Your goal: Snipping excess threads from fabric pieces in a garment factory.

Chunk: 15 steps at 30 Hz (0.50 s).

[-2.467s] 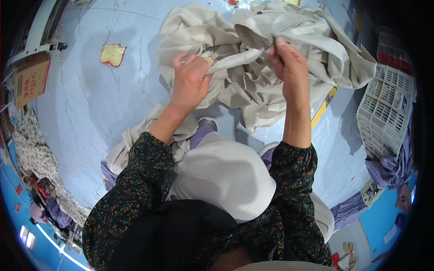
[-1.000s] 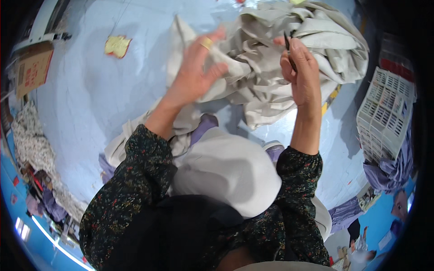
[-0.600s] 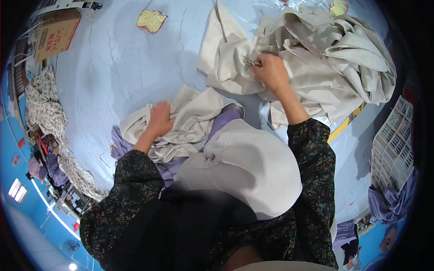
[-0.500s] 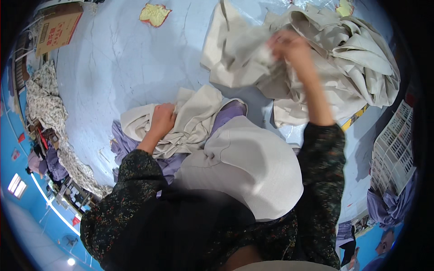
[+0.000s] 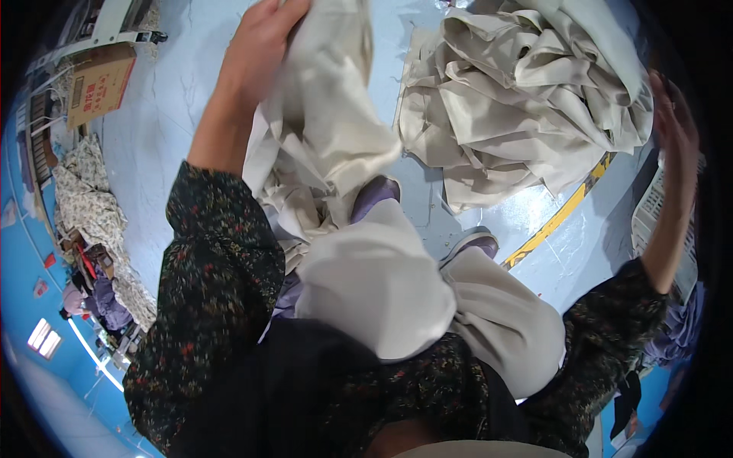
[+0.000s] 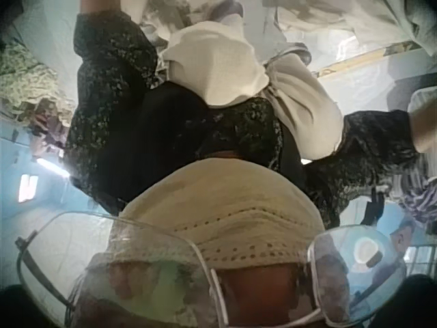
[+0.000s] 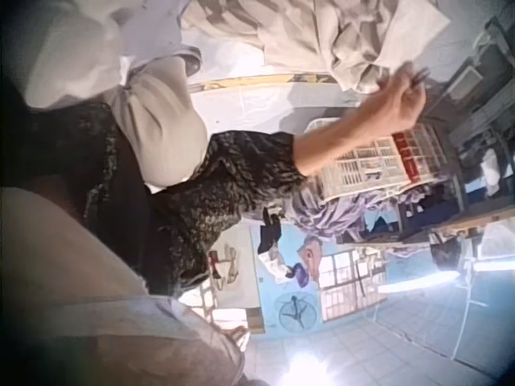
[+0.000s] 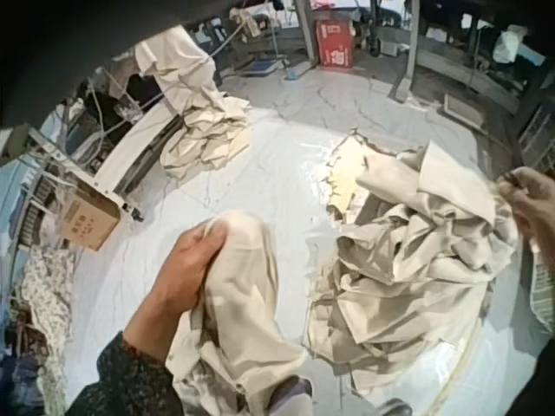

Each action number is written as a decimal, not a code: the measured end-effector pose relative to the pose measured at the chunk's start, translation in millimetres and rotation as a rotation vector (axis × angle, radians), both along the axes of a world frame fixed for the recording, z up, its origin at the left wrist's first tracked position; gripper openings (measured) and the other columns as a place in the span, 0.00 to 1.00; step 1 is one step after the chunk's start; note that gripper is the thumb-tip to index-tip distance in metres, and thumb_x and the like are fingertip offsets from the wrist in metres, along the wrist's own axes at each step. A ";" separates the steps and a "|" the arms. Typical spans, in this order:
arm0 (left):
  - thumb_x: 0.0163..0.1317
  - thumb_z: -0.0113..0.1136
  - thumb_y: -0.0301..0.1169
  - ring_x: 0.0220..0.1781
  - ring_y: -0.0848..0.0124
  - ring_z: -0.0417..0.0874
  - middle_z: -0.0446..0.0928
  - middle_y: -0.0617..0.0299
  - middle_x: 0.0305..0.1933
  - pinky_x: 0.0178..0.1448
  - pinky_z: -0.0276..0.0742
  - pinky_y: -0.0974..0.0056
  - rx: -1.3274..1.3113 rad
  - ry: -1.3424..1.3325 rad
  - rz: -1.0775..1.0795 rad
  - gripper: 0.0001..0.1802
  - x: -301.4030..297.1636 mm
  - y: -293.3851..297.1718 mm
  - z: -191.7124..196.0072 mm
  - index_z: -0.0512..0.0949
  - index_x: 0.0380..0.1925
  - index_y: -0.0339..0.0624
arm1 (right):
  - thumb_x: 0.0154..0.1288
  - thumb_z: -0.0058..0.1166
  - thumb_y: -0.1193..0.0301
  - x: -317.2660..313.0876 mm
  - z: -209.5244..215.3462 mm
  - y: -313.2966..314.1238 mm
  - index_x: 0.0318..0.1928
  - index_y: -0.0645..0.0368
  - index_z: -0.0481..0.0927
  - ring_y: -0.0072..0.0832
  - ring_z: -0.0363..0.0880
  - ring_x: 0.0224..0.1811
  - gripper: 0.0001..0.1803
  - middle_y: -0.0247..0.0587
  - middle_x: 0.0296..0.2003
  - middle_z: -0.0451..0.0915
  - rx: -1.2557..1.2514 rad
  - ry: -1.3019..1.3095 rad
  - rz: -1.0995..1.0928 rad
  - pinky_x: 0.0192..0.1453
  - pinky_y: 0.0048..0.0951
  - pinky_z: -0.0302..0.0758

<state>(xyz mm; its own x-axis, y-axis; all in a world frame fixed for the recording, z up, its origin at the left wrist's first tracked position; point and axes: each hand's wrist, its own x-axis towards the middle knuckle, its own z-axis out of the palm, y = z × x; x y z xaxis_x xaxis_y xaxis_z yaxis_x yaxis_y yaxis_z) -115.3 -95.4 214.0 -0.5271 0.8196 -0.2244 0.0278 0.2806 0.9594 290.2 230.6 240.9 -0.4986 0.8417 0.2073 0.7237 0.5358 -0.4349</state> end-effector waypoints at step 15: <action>0.70 0.47 0.48 0.76 0.64 0.59 0.63 0.52 0.73 0.79 0.45 0.56 -0.129 0.044 -0.452 0.36 59.1 93.8 -100.3 0.57 0.74 0.45 | 0.73 0.48 0.68 -35.8 -0.8 -21.9 0.53 0.71 0.78 0.14 0.72 0.29 0.17 0.30 0.32 0.77 -1.035 1.190 0.636 0.37 0.14 0.68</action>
<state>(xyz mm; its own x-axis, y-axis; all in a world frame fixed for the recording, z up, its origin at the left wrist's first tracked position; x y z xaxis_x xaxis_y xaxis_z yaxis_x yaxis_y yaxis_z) -56.2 -1.6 113.7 -0.1355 0.9360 -0.3249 0.2143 0.3479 0.9127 254.4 208.7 240.0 -0.7703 0.5981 0.2212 -0.4376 -0.2436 -0.8655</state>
